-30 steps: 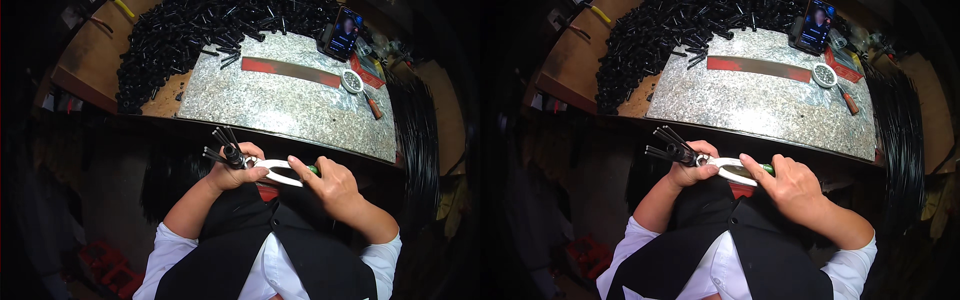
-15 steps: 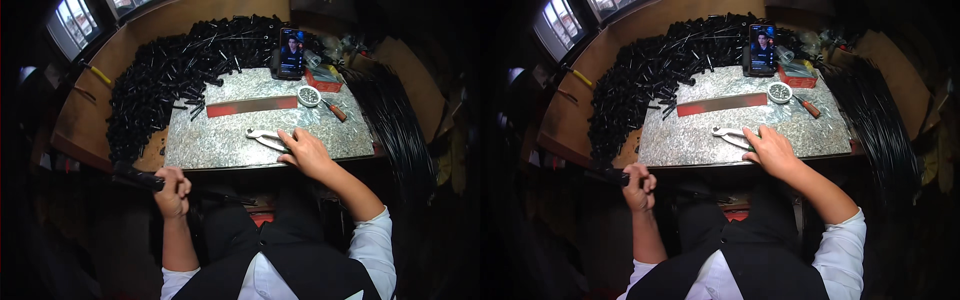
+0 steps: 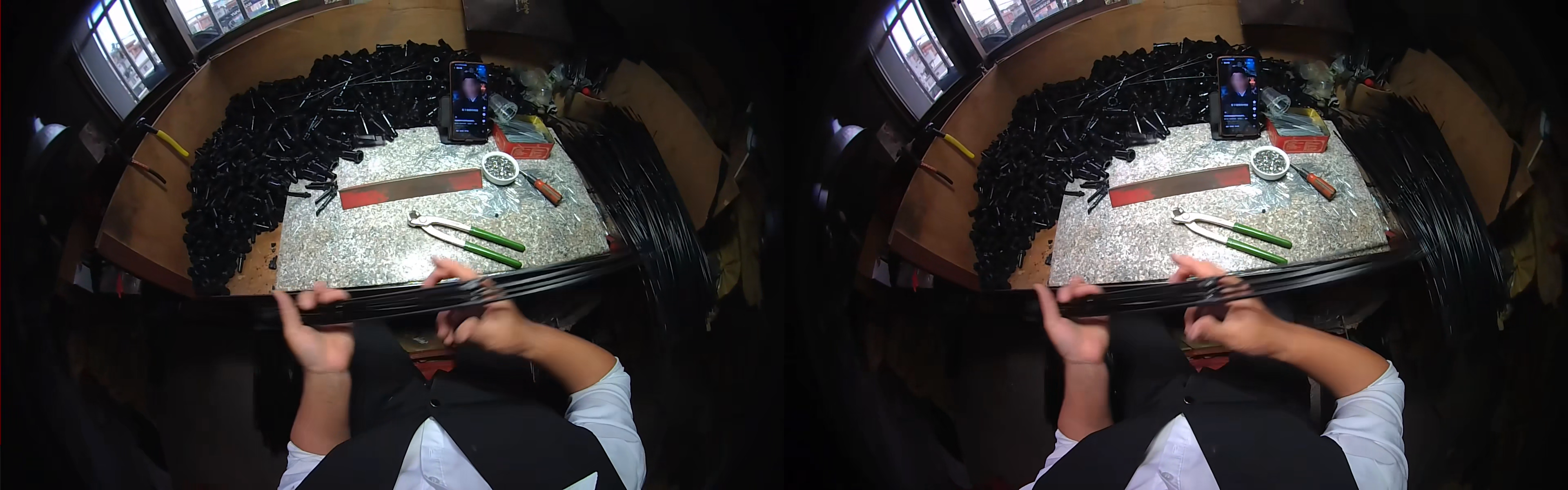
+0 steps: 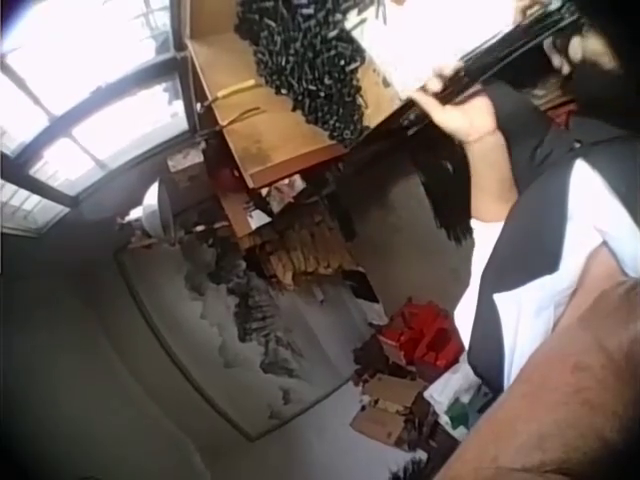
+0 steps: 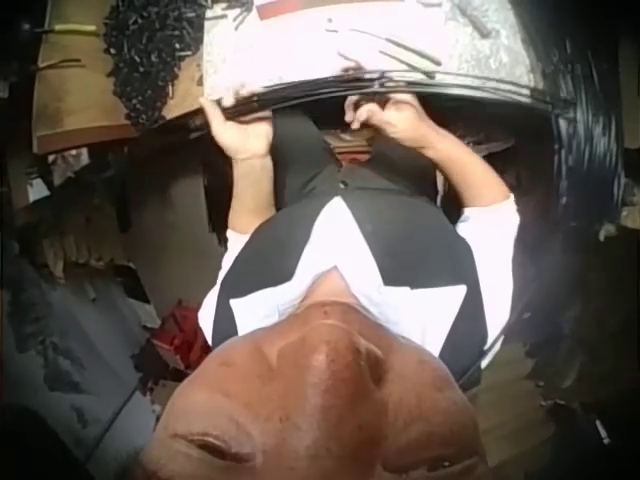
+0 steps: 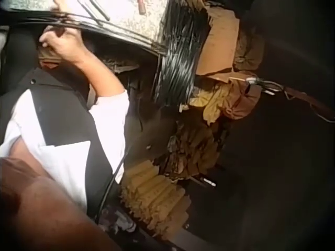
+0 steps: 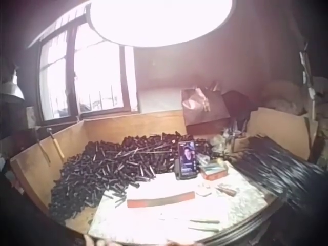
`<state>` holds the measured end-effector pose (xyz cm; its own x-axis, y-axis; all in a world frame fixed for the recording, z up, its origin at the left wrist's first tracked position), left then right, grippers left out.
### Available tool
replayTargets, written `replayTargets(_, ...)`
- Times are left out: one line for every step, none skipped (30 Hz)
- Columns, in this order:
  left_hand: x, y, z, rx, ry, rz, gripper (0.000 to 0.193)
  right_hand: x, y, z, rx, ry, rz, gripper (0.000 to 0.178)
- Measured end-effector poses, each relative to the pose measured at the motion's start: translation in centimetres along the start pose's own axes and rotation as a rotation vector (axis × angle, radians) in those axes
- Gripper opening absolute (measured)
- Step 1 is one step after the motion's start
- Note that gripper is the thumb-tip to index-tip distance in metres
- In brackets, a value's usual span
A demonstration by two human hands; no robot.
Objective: Bundling and assembling black wire components using pliers and measuring against a fixed ruler.
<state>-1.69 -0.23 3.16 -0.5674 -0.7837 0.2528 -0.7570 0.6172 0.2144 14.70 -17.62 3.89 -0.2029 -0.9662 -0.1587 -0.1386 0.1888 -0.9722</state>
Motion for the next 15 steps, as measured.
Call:
replayTargets(0.3, -1.3, 1.4, -0.302, -0.172, 0.098, 0.063, -0.2, -2.0, 0.2, -0.012, 0.088, 0.14, 0.068)
replayTargets(0.6, -2.7, 2.1, -0.249, -0.247, 0.294, 0.081, -0.3, -3.1, 1.0, 0.117, 0.084, 0.271, 0.053)
replayTargets(1.8, -4.5, 2.6, -0.21, -0.19, 0.416, 0.086, -0.5, -4.2, 1.7, 0.245, 0.079, 0.402, 0.04)
replayTargets(2.8, -5.4, 3.1, -0.384, -0.259, 0.558, 0.092, -1.3, -5.5, 1.7, 0.403, 0.106, 0.542, 0.021)
replayTargets(3.8, -5.9, 3.5, -0.416, -0.269, 0.703, 0.087, -1.7, -6.4, 1.3, 0.488, 0.103, 0.503, 0.018)
replayTargets(4.1, -5.7, 4.6, -0.578, -0.368, 0.779, 0.076, -2.0, -6.9, 0.9, 0.572, 0.101, 0.467, 0.016)
replayTargets(4.1, -5.3, 5.5, -0.742, -0.463, 0.849, 0.064, -2.3, -6.4, 0.4, 0.588, 0.109, 0.339, 0.016)
replayTargets(3.8, -4.5, 5.3, -0.914, -0.583, 0.703, 0.05, -2.5, -5.2, 0.2, 0.63, 0.081, 0.301, 0.019)
replayTargets(3.6, -3.9, 4.2, -1.081, -0.706, 0.552, 0.037, -2.6, -3.8, 0.2, 0.674, 0.062, 0.263, 0.022)
replayTargets(3.6, -3.2, 2.5, -1.131, -0.642, 0.359, 0.024, -2.6, -2.0, 0.3, 0.761, 0.008, 0.233, 0.027)
replayTargets(3.7, -2.2, 0.6, -1.261, -0.64, 0.119, 0.036, -2.5, -0.1, -0.1, 0.807, -0.03, 0.153, 0.031)
replayTargets(3.3, -1.5, -0.7, -1.264, -0.628, -0.066, 0.036, -2.2, 2.1, -0.3, 0.826, -0.056, 0.13, 0.034)
replayTargets(2.6, -1.0, -1.5, -1.21, -0.646, -0.178, 0.039, -2.1, 3.2, -0.6, 0.887, -0.11, 0.09, 0.036)
replayTargets(2.4, -0.5, -2.5, -1.135, -0.654, -0.261, 0.047, -2.0, 4.3, -1.2, 0.864, -0.153, 0.054, 0.037)
replayTargets(2.5, 0.0, -4.0, -1.09, -0.678, -0.308, 0.054, -1.9, 5.4, -1.6, 0.843, -0.194, 0.017, 0.038)
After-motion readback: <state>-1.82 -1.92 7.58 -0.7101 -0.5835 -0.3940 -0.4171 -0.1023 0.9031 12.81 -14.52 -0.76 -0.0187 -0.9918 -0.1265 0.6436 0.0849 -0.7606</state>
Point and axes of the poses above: each hand's wrist, its own x-axis away from the middle knuckle, its own z-axis out of the back of the hand, y = z × x, the point moved 1 cm from there along -x, towards the middle knuckle, and after that the axes turned 1 degree about z, right-handed, at the moved point
